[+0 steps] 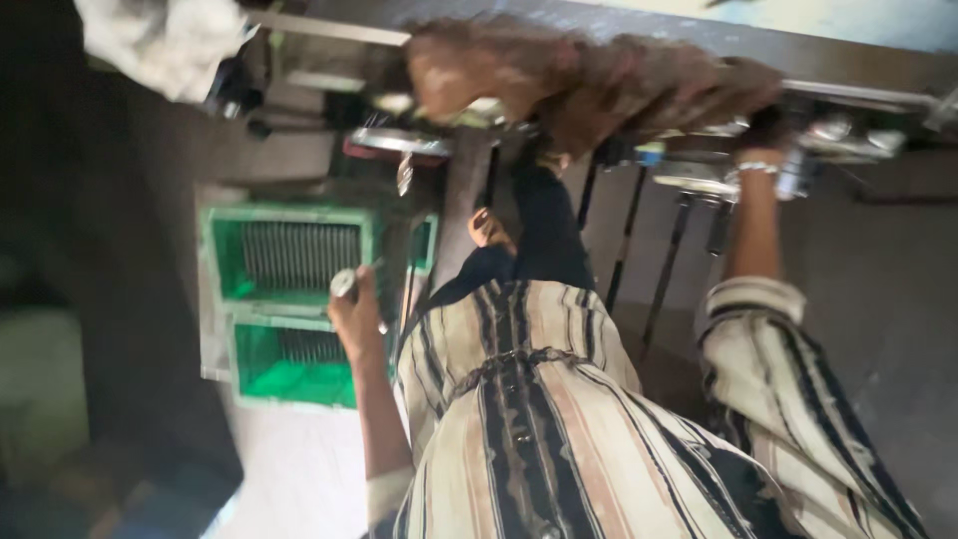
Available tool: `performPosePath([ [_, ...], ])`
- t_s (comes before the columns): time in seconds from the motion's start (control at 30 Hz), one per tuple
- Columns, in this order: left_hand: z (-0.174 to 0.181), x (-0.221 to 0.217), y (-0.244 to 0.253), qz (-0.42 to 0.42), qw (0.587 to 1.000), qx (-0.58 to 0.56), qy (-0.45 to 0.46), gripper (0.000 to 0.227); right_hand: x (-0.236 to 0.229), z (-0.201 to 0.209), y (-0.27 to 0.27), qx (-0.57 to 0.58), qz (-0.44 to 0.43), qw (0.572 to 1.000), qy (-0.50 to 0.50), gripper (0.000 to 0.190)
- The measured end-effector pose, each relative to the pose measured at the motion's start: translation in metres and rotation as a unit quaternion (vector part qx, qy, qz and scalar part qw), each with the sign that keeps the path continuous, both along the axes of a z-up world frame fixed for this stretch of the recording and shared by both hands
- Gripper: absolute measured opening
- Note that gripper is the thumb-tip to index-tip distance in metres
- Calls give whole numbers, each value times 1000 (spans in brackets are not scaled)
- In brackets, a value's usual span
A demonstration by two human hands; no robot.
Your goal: The person operates a metalworking lathe, repeatedly inserting a cylindrical metal part into the chuck, tightening it with a chuck key, and then removing the part. The person places the removed parts into a green plastic bin on the floor.
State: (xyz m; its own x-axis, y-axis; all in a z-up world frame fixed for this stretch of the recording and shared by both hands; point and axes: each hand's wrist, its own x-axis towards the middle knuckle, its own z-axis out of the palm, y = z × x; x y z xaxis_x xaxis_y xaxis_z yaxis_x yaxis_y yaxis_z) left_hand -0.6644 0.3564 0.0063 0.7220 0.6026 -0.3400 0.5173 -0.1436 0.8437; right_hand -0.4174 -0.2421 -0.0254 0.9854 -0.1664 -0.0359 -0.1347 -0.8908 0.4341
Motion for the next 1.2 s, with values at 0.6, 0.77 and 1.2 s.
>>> performPosePath([
  [0.6,36,74,-104,87,977,-125,-148,30,-103,62,317,796,-231,387,404,40],
  [0.77,35,72,-102,77,972,-96,-203,34,-90,100,349,830,-148,354,405,28],
  [1.2,40,36,-61,-102,895,301,-312,31,-61,105,372,668,-121,419,603,30],
])
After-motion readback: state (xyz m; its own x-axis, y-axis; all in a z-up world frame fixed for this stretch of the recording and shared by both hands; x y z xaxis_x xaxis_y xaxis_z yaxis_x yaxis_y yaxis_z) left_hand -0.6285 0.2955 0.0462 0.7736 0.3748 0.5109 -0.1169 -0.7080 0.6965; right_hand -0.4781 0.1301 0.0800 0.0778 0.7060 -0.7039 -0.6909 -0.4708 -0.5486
